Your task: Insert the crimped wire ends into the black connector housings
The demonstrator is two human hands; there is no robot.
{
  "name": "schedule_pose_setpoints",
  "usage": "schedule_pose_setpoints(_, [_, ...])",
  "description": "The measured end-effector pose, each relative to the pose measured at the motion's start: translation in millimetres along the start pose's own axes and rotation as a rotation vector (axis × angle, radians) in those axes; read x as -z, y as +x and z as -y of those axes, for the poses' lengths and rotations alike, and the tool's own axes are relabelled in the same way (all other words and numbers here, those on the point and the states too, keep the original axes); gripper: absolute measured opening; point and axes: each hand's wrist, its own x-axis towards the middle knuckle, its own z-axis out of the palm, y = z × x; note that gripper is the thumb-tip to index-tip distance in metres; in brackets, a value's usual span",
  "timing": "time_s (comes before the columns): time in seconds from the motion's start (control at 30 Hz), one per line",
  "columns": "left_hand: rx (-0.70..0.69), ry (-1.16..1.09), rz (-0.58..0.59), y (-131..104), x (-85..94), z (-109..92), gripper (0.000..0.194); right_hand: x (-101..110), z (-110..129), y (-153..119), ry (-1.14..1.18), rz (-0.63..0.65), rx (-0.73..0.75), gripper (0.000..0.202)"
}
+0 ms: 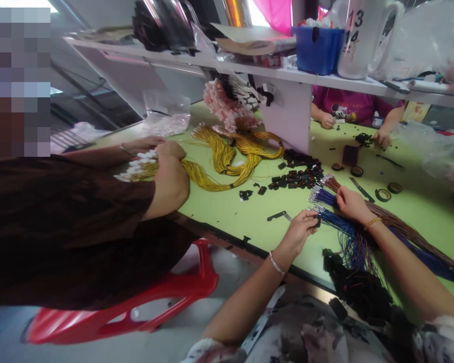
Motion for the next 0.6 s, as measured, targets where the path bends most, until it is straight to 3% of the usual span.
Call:
schedule_pose_setpoints(0.3, [-0.007,-0.095,0.010,7.0,-5.4,8.9,0.028,-0.8,42.5,16.2,0.605,-0.025,0.116,0.015])
schedule_pose_setpoints(0.6, [0.007,-0.360,0.067,12.5,-6.3,6.3,0.021,4.0,45.6,-26.0,0.697,0.033,0.096,0.010])
